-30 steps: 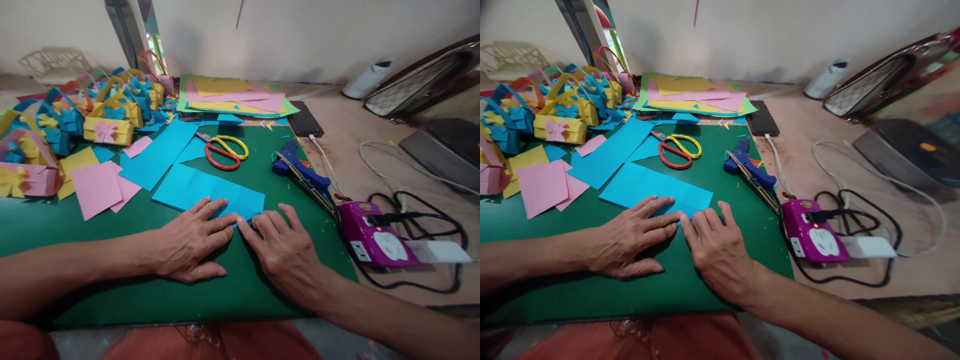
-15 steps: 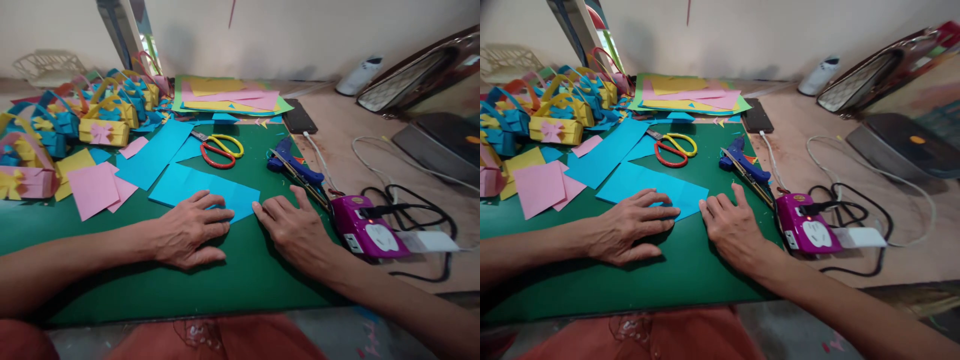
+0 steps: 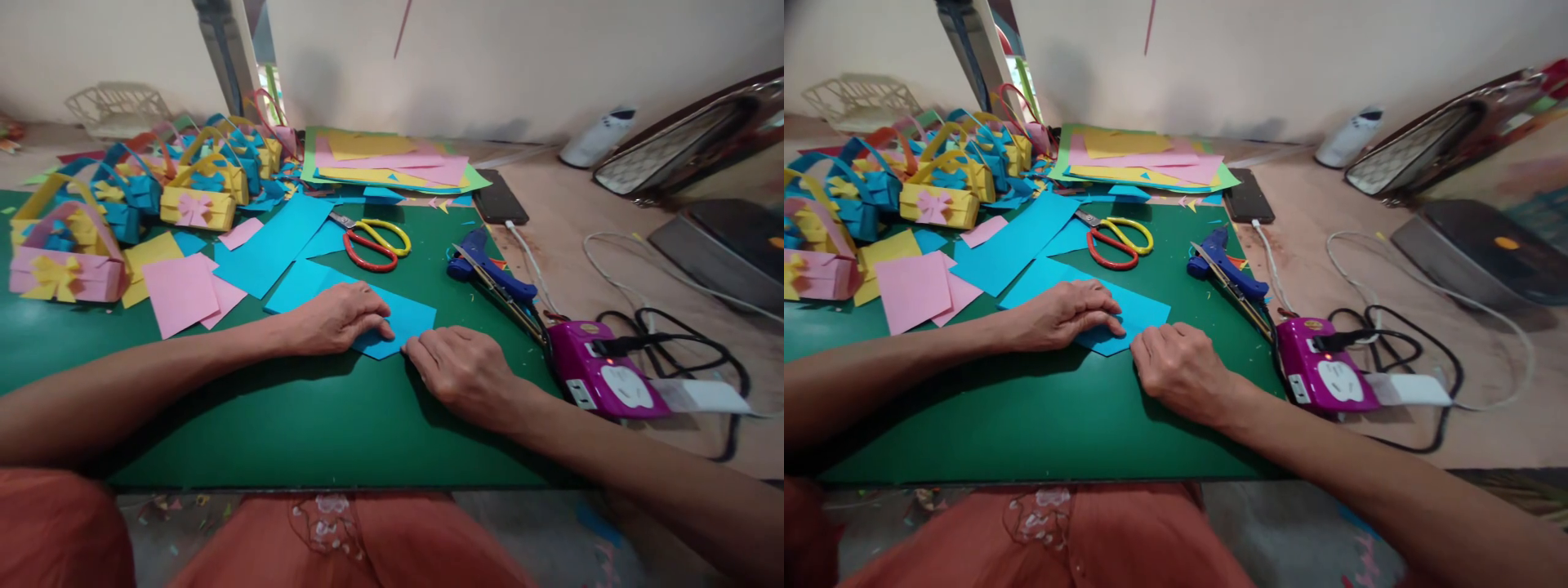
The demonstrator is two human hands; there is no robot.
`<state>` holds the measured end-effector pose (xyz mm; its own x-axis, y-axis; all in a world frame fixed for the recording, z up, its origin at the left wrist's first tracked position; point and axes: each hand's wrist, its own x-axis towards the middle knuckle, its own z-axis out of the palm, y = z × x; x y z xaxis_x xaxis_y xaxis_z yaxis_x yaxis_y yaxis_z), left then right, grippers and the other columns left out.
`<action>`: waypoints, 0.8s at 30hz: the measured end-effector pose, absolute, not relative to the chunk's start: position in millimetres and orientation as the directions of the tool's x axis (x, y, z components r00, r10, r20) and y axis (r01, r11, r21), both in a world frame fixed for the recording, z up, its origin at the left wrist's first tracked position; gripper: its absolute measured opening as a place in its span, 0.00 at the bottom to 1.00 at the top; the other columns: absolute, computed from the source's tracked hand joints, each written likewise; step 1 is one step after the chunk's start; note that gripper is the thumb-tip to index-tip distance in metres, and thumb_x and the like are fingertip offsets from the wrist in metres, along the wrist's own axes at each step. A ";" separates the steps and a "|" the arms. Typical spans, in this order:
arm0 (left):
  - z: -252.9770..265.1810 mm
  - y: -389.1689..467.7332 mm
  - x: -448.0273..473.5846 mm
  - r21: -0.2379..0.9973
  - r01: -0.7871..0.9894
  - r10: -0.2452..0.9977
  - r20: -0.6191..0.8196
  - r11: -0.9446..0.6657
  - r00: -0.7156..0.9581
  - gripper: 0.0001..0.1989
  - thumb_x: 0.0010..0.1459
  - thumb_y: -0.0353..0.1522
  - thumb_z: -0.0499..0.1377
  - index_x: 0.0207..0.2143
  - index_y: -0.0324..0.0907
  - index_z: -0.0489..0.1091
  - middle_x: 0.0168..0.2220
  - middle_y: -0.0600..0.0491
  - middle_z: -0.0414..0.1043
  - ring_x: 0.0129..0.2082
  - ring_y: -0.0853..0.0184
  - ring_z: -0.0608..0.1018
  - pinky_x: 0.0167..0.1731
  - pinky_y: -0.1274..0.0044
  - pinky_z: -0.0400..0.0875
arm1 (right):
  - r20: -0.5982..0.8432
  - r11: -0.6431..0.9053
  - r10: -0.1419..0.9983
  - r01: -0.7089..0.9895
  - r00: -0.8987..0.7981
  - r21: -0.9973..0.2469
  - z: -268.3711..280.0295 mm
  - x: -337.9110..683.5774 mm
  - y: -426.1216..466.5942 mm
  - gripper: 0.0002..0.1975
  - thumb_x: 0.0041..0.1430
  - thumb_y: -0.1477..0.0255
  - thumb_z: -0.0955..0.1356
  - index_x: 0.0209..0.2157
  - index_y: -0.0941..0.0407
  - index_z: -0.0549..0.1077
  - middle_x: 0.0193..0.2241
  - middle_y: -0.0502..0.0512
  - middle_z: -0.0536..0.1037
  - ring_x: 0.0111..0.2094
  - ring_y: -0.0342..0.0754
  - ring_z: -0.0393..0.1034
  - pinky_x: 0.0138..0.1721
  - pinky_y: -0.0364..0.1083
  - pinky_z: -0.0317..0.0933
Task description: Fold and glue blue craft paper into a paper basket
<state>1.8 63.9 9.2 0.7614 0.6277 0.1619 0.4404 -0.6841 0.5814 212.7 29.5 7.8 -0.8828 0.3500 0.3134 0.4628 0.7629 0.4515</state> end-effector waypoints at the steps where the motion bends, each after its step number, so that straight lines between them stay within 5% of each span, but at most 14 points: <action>1: 9.4 63.5 2.1 0.584 0.442 0.631 0.162 -0.681 0.758 0.16 0.63 0.30 0.46 0.37 0.39 0.74 0.38 0.50 0.73 0.38 0.66 0.70 0.40 0.74 0.63 | 0.315 0.774 0.345 0.458 -0.884 0.437 7.1 210.4 27.3 0.13 0.54 0.83 0.59 0.21 0.57 0.66 0.16 0.51 0.65 0.20 0.45 0.54 0.25 0.46 0.43; 12: 10.1 62.5 0.9 0.572 0.462 0.640 0.148 -0.678 0.754 0.14 0.63 0.29 0.47 0.38 0.37 0.72 0.37 0.50 0.73 0.38 0.66 0.69 0.39 0.75 0.62 | 0.266 0.855 0.320 0.398 -0.909 0.332 10.2 196.9 20.4 0.14 0.58 0.81 0.57 0.23 0.59 0.68 0.17 0.52 0.68 0.19 0.44 0.57 0.22 0.45 0.43; 18: 6.9 64.7 -0.7 0.587 0.431 0.619 0.158 -0.685 0.769 0.14 0.63 0.30 0.47 0.37 0.39 0.73 0.36 0.51 0.73 0.38 0.66 0.69 0.39 0.75 0.62 | 0.326 0.876 0.408 0.466 -0.853 0.122 9.8 209.1 30.1 0.16 0.63 0.72 0.58 0.23 0.57 0.69 0.16 0.47 0.66 0.19 0.40 0.56 0.22 0.43 0.43; 24: 6.6 65.0 -1.4 0.590 0.433 0.621 0.154 -0.681 0.768 0.15 0.63 0.30 0.47 0.38 0.39 0.73 0.36 0.51 0.73 0.38 0.66 0.69 0.39 0.74 0.62 | 0.290 0.809 0.384 0.471 -0.876 0.352 10.2 204.5 30.9 0.14 0.58 0.82 0.57 0.22 0.58 0.68 0.16 0.50 0.65 0.19 0.43 0.56 0.21 0.45 0.40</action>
<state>-1.4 65.0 6.6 0.7683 0.6214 0.1537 0.4330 -0.6813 0.5902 204.5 30.9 10.2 -0.8763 0.3844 0.2904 0.4714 0.8086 0.3520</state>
